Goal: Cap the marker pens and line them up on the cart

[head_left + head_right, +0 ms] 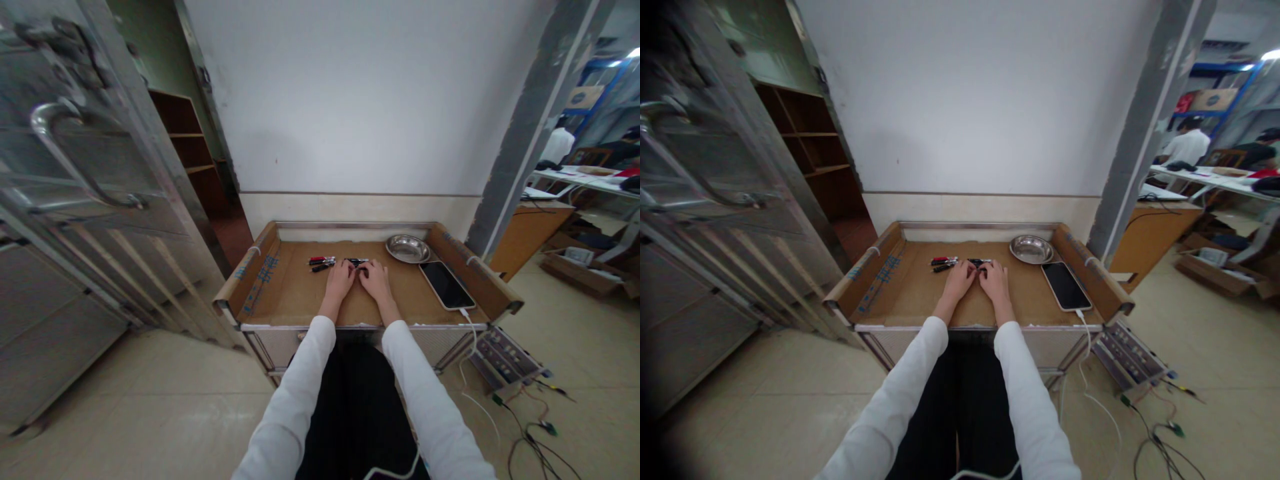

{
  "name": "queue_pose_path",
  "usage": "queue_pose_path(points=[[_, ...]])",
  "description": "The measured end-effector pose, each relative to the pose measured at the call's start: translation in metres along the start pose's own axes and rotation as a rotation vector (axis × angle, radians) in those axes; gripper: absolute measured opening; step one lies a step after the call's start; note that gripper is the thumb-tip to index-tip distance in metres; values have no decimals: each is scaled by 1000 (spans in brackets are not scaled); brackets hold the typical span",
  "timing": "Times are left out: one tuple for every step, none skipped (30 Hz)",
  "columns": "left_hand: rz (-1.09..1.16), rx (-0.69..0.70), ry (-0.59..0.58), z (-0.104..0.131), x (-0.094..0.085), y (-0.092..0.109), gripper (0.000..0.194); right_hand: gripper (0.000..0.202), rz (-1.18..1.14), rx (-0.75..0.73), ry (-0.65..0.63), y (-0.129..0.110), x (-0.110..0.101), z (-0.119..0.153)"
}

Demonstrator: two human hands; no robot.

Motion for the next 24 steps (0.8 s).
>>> queue_pose_path(points=[[-7, -12, 0, 0, 0, -2, 4, 23, 5, 18, 8, 2, -1, 0], [-17, -24, -1, 0, 0, -3, 4, 23, 11, 37, 19, 4, -2, -1], [-28, -37, -2, 1, 1, -5, 4, 24, 18, 53, 27, 5, -3, -1], [-38, -48, -2, 1, 1, -6, 5, 24, 23, 64, 31, 6, -3, -1], [-47, -58, -2, 1, 1, -7, 5, 24, 28, 68, 31, 6, -3, -1], [-52, -65, -1, 2, 1, -7, 7, 24, 32, 66, 26, 6, -3, 0], [-55, -69, -1, 2, 1, -7, 8, 24, 37, 60, 21, 5, -2, 0], [-58, -73, -2, 2, 0, -7, 9, 24, 41, 53, 18, 4, -2, 0], [-62, -74, -4, 2, 0, -6, 10, 23, 44, 45, 19, 3, -2, 0], [-68, -74, -7, 2, 0, -6, 10, 23, 44, 38, 24, 3, -3, 1], [-77, -74, -12, 2, 0, -5, 9, 22, 42, 34, 32, 2, -3, 1], [-89, -71, -16, 2, 0, -4, 6, 22, 38, 33, 40, 1, -4, 1], [-103, -66, -20, 2, 1, -3, 4, 21, 35, 36, 49, 1, -5, 1], [-119, -58, -23, 2, 1, -2, 5, 21, 34, 44, 57, 2, -6, 1], [-136, -50, -25, 2, 1, -1, 7, 20, 37, 53, 63, 3, -7, 1], [-154, -41, -26, 2, 2, 0, 9, 21, 43, 60, 66, 3, -7, 1], [-171, -35, -25, 2, 2, 1, 11, 21, 53, 65, 66, 4, -7, 1], [-187, -32, -22, 2, 2, 1, 11, 22, 63, 67, 65, 4, -7, 1], [-198, -31, -18, 2, 2, 1, 11, 22, 72, 67, 62, 4, -7, 1], [-204, -31, -13, 2, 1, 1, 11, 23, 77, 69, 60, 4, -7, 1], [-204, -30, -9, 2, 1, 1, 11, 23, 79, 73, 58, 5, -6, 1], [-200, -31, -6, 2, 1, 1, 11, 23, 79, 81, 56, 6, -6, 1], [-192, -32, -3, 2, 1, 1, 11, 23, 76, 88, 54, 6, -6, 1], [-183, -33, -3, 2, 1, 1, 11, 23, 73, 95, 51, 7, -6, 1]])
Point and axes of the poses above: each hand's wrist, its own z-axis away from the middle knuckle, its own x-axis out of the palm, y = z × x, the point moved 9 cm from there along -z, towards the middle knuckle, and after that the axes turned 11 degrees about x, right-handed, at the moved point
